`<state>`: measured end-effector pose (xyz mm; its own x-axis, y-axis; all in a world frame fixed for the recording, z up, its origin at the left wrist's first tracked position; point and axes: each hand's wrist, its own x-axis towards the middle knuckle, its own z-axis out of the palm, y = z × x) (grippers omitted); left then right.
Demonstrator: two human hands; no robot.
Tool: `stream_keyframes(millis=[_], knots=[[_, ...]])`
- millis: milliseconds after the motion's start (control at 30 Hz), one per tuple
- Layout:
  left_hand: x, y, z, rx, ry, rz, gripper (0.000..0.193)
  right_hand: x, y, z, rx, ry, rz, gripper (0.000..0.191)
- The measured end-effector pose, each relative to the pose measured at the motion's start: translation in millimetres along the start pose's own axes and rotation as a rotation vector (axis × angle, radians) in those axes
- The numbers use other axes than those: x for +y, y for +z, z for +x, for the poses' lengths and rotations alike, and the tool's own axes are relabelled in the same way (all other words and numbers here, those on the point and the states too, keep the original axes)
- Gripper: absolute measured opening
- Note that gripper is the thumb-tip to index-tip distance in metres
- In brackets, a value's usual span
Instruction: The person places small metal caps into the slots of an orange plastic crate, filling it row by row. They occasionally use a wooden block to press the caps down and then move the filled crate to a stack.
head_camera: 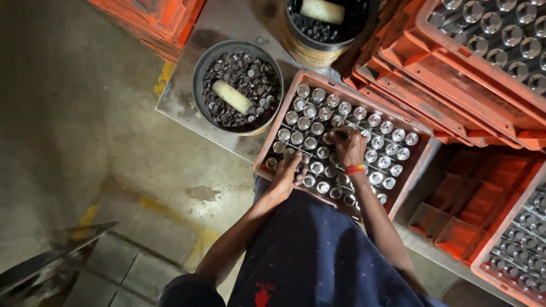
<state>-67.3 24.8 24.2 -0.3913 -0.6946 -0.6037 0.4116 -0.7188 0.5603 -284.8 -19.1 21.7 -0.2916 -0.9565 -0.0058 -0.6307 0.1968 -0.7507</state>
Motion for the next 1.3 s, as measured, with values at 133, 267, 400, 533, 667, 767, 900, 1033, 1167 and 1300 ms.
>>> stream_keyframes(millis=[133, 267, 400, 533, 667, 767, 900, 1033, 1167, 1300], knots=[[6, 9, -2, -0.132, -0.019, 0.075, 0.023, 5, -7, -36, -0.142, -0.024, 0.387, 0.021], [0, 16, -2, -0.298, -0.113, 0.144, 0.026, 16, -8, -87, -0.622, 0.321, 0.945, 0.031], [-9, 22, 2, -0.156, -0.166, 0.039, 0.033, 29, -13, -83, -0.135, 0.255, 0.694, 0.020], [-13, 17, 11, 0.081, -0.333, -0.306, 0.035, 30, -27, -57, 0.188, -0.101, 0.138, 0.015], [-18, 10, 12, -0.048, -0.248, -0.231, 0.026, 18, -31, -33, 0.109, -0.042, -0.268, 0.011], [-18, 9, 12, -0.166, -0.136, -0.169, 0.025, 11, -36, -19, 0.038, -0.074, -0.137, 0.016], [-18, 15, 13, -0.231, -0.030, 0.012, 0.038, 2, -40, -33, 0.033, 0.187, 0.162, 0.023], [-25, 23, 12, -0.309, -0.157, 0.049, 0.037, 4, -41, -81, -0.351, 0.233, 0.790, 0.031], [-32, 30, 7, -0.356, -0.254, 0.096, 0.028, 33, -43, -99, -0.328, 0.330, 0.460, 0.024], [-33, 30, 9, -0.154, -0.257, 0.120, 0.027, 64, -53, -87, 0.124, 0.252, 0.389, 0.021]])
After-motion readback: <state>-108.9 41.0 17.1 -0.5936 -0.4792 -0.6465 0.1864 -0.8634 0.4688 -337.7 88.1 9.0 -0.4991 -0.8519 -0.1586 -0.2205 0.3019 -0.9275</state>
